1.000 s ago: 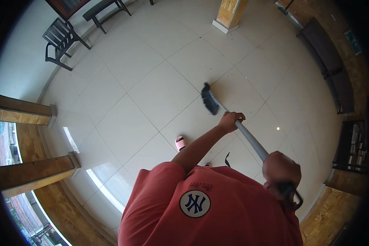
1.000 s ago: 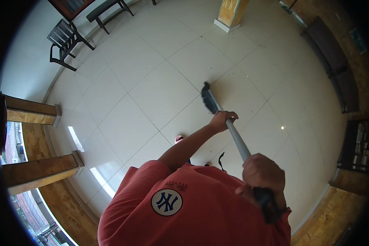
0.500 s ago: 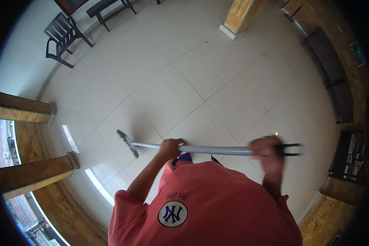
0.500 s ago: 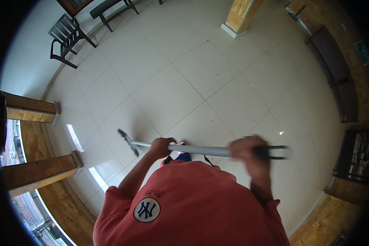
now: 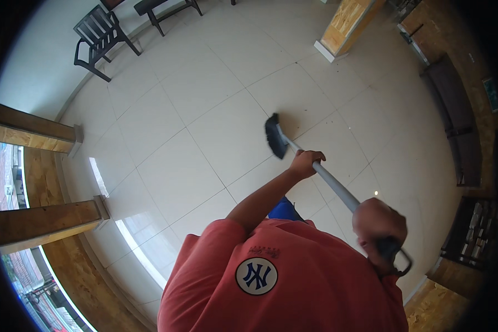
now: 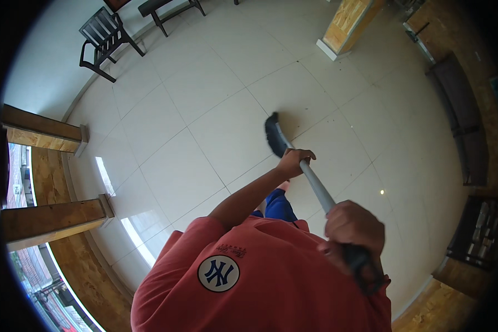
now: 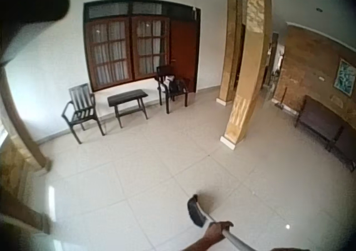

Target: The person sweeps a tiled floor with a broom, moving from the interior of a room toward a balcony area. They sweep around furniture and along the edges of the floor, collecting debris into a pile.

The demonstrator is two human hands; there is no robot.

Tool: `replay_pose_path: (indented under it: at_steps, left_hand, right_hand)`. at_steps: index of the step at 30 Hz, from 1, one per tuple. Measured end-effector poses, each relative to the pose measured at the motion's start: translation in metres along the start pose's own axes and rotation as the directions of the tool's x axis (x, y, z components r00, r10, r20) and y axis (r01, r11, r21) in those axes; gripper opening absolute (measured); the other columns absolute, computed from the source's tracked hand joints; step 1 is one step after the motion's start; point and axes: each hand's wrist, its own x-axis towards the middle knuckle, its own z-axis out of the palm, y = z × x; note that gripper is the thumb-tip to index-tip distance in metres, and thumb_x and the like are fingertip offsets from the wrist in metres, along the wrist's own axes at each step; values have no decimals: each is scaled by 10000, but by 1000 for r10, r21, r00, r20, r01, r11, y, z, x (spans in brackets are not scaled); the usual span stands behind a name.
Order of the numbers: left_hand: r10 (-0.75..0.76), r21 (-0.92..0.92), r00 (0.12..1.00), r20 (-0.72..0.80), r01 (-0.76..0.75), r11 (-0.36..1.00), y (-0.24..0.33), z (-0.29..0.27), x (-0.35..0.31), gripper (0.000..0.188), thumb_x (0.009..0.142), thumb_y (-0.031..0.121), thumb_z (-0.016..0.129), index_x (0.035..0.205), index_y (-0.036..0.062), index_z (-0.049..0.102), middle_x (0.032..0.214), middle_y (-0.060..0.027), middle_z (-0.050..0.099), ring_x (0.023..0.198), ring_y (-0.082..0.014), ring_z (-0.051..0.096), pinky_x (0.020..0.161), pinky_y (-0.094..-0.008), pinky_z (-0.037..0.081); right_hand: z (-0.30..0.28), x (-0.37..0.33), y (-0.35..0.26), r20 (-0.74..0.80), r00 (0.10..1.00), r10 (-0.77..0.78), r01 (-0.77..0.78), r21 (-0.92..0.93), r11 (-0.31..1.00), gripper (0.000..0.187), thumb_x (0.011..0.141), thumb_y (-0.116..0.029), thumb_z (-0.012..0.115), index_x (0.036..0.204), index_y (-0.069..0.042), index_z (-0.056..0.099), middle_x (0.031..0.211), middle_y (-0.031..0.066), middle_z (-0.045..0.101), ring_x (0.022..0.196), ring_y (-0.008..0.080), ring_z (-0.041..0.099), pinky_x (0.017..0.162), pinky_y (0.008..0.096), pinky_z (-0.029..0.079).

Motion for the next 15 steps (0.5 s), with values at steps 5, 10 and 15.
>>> replay_pose_path:
  at_steps: [5,10,15]
  left_hand:
    - [201,71,970,-136,-193,979,48,-24,16,159,772,172,561,924,139,595,625,-67,594,651,-261,589,773,-378,380]
    - [24,201,998,62,-36,979,96,-82,-16,233,745,236,624,963,164,586,591,-89,582,647,-307,586,747,-400,445]
    - [-451,405,892,41,398,823,-28,-128,-74,340,646,156,627,978,229,613,731,-69,638,741,-266,621,696,-395,465]
  right_hand:
    - [-67,0,-11,106,940,-323,335,-131,933,184,712,-180,685,691,-107,518,595,6,559,493,128,546,537,268,469]
    - [-181,62,20,299,862,-408,172,585,793,161,683,-153,654,638,-75,520,578,60,590,475,184,594,475,242,468]
    - [-78,70,165,258,964,59,-241,765,597,116,740,-121,591,684,-56,512,663,85,563,598,200,561,659,393,481]
